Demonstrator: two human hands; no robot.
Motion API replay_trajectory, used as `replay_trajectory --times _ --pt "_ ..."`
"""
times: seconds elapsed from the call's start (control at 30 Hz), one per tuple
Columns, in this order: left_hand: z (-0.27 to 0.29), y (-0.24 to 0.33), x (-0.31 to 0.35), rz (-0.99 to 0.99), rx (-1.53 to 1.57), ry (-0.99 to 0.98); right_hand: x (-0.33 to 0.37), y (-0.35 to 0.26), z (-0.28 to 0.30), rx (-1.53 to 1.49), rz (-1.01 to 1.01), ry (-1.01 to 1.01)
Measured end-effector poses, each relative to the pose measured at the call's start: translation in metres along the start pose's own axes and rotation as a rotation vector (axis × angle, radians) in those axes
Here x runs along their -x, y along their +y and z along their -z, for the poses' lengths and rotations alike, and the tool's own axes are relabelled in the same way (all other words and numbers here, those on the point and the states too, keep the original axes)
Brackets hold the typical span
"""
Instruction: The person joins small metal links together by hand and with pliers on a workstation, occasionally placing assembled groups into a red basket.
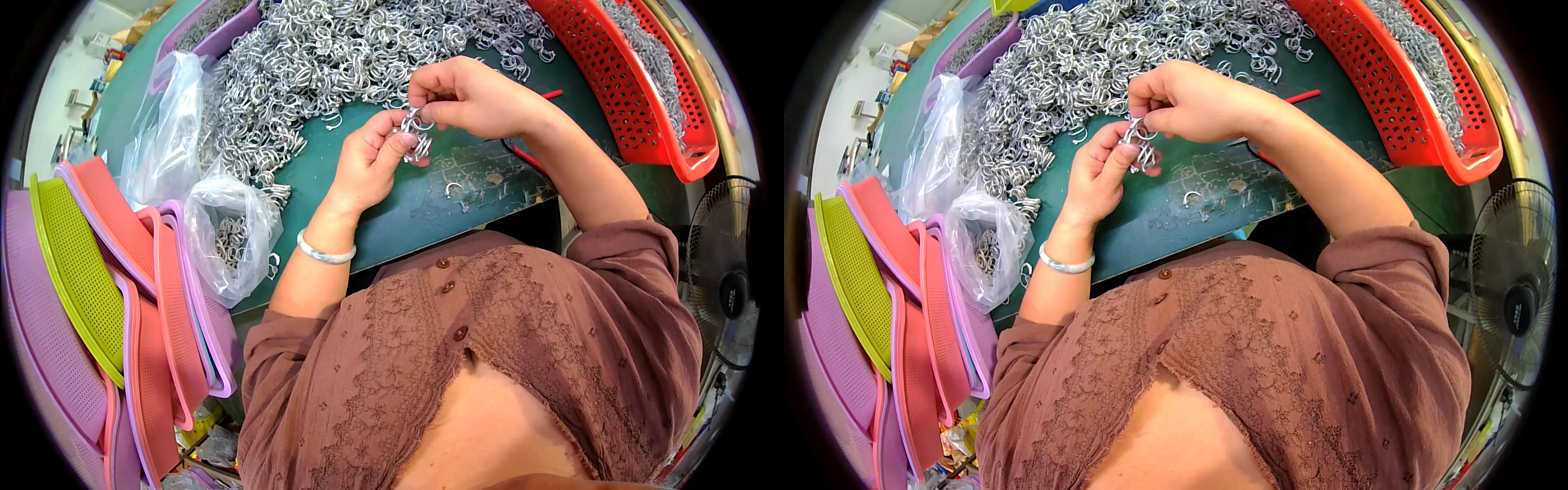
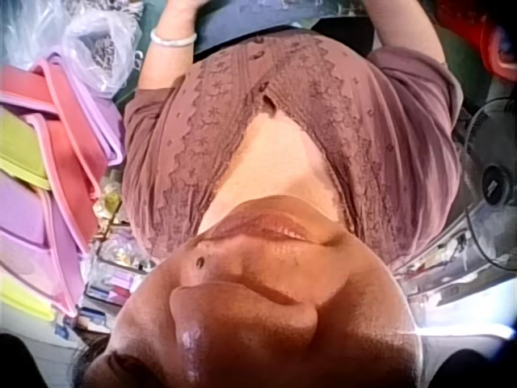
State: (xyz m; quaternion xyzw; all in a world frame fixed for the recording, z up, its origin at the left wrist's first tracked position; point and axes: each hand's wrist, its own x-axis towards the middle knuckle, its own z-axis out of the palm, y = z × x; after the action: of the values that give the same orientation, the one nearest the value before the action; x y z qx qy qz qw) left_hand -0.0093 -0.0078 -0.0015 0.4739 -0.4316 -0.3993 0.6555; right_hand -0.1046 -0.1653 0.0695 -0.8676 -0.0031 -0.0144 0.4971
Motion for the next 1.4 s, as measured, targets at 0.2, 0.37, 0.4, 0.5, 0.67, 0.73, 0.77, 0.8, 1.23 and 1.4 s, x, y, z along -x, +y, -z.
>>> replay_trajectory --times 0.2,0.37,0.4,0.5,0.67,0.73,0.77,0.8,1.23,1.4 --pt "0.003 0.001 0.001 0.009 -0.060 -0.040 0.004 -0.007 0.002 0.149 0.103 -0.022" --pt "0.003 0.006 0.002 -0.078 -0.357 0.022 0.004 0.000 -0.004 0.177 0.282 0.038" --pt "0.004 0.006 0.002 -0.079 -0.357 0.023 0.005 -0.001 -0.004 0.178 0.282 0.037" --pt "0.006 0.005 0.002 -0.110 -0.416 0.006 0.007 -0.003 -0.006 0.196 0.265 0.047" --pt "0.008 0.009 0.001 0.007 -0.093 -0.092 0.008 0.001 -0.011 0.126 0.345 0.140" --pt "0.008 0.008 0.001 0.019 -0.027 -0.099 0.008 0.004 -0.010 0.080 0.335 0.137" --pt "0.008 0.008 0.001 0.032 0.038 -0.106 0.007 0.005 -0.010 0.033 0.325 0.134" --pt "0.007 0.008 0.001 0.030 0.038 -0.108 0.008 0.005 -0.010 0.035 0.325 0.135" --pt "0.006 0.012 0.001 0.153 0.218 -0.083 0.006 0.005 -0.012 -0.155 0.201 0.135" --pt "0.005 0.015 0.001 0.156 0.198 -0.056 0.006 0.001 -0.012 -0.226 0.108 0.117"
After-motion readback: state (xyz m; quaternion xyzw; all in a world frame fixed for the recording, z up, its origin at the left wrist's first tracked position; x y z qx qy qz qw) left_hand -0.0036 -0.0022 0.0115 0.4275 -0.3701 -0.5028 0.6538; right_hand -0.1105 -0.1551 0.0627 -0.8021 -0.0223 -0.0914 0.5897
